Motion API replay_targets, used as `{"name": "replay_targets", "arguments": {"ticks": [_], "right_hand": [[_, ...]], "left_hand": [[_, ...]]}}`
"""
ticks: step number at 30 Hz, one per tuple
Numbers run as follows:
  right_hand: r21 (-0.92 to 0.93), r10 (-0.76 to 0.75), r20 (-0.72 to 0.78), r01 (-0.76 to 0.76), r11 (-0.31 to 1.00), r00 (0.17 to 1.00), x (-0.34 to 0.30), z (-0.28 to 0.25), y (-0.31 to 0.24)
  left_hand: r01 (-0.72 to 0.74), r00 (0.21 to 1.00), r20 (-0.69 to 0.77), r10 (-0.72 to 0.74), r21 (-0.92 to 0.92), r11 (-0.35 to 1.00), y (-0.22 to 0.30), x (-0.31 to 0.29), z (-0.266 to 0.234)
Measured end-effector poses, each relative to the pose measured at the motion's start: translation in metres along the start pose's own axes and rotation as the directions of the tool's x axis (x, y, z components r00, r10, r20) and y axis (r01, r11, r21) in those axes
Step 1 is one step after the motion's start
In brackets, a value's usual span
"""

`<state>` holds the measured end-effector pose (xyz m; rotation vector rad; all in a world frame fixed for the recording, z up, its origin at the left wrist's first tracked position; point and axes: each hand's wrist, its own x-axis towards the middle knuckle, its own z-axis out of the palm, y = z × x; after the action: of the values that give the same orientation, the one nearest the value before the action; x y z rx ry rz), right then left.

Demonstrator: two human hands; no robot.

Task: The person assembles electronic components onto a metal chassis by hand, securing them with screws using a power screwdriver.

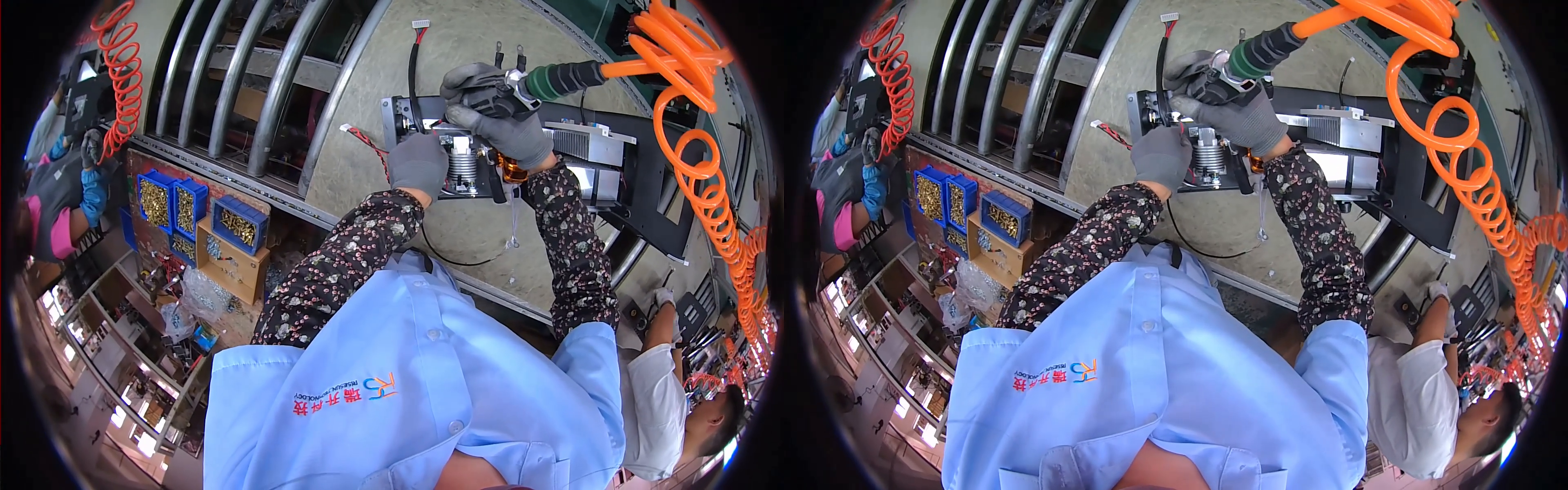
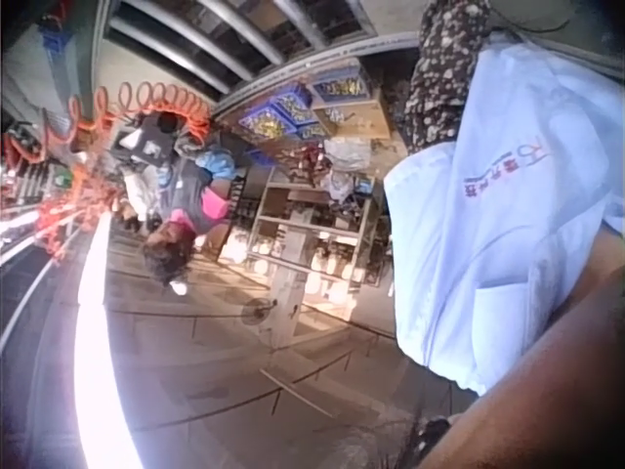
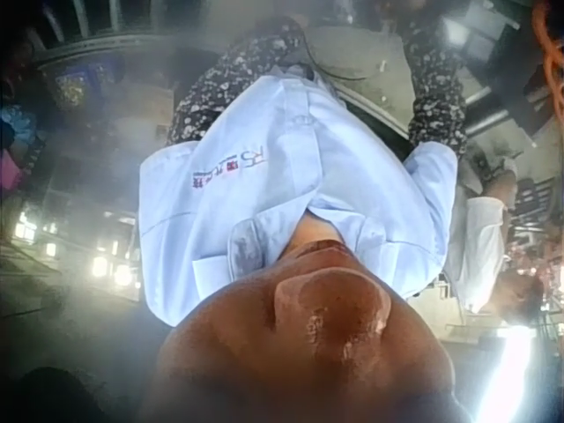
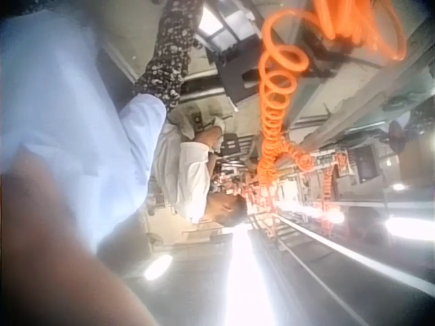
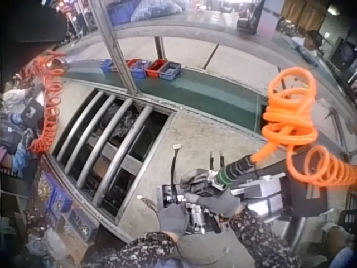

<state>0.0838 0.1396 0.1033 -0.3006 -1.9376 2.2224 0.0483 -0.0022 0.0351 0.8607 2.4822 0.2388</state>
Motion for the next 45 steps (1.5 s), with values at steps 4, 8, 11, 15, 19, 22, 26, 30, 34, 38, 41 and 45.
{"name": "replay_targets", "arguments": {"ticks": [4, 8, 11, 15, 19, 22, 26, 30, 34, 38, 41, 45], "right_hand": [[0.031, -0.029, 0.017, 0.029, 0.999, 0.999, 0.002, 0.003, 0.006], [0.034, -0.037, -0.010, 0.038, 0.999, 0.999, 0.002, 0.004, 0.007], [0.043, -0.042, 0.003, 0.041, 0.998, 0.999, 0.003, 0.006, 0.008], [0.079, -0.013, 0.033, 0.010, 0.997, 0.999, 0.007, 0.009, 0.009], [0.159, -0.043, 0.069, 0.032, 0.987, 0.997, 0.021, 0.023, 0.014], [0.081, -0.058, 0.105, 0.049, 0.996, 0.993, 0.030, 0.029, 0.016], [-0.097, -0.008, 0.096, 0.017, 0.995, 0.995, 0.033, 0.033, 0.016], [-0.045, -0.004, 0.072, 0.007, 0.999, 0.997, 0.032, 0.036, 0.011], [-0.111, 0.002, 0.084, 0.007, 0.994, 0.996, 0.030, 0.035, 0.013], [-0.078, 0.010, 0.084, -0.003, 0.997, 0.996, 0.027, 0.036, 0.017], [-0.135, -0.016, 0.065, 0.024, 0.990, 0.998, 0.024, 0.035, 0.024], [-0.087, -0.019, 0.062, 0.024, 0.996, 0.998, 0.026, 0.034, 0.020]], "left_hand": [[0.031, 0.999, 0.027, -0.031, 0.008, 0.999, -0.001, 0.000, 0.003], [0.034, 0.999, 0.029, -0.035, 0.019, 0.999, -0.002, 0.002, 0.007], [0.031, 0.999, 0.029, -0.032, 0.034, 0.999, -0.003, 0.002, 0.006], [-0.010, 1.000, 0.022, 0.009, 0.046, 0.999, -0.002, 0.001, 0.006], [-0.068, 0.998, 0.022, 0.066, 0.081, 0.994, -0.003, 0.001, 0.005], [-0.046, 0.995, 0.094, 0.039, 0.081, 0.996, -0.003, 0.004, 0.006], [-0.022, 0.980, 0.198, 0.004, 0.087, 0.996, 0.003, 0.006, -0.004], [-0.074, 0.977, 0.204, 0.053, 0.094, 0.993, 0.003, 0.004, -0.007], [-0.088, 0.980, 0.187, 0.071, 0.084, 0.993, 0.004, 0.004, -0.006], [-0.079, 0.985, 0.160, 0.066, 0.077, 0.994, -0.003, 0.006, 0.003], [-0.209, 0.967, 0.178, 0.183, 0.141, 0.968, -0.004, 0.006, 0.002], [-0.067, 0.977, 0.206, 0.052, 0.066, 0.996, -0.004, 0.010, 0.004]]}}
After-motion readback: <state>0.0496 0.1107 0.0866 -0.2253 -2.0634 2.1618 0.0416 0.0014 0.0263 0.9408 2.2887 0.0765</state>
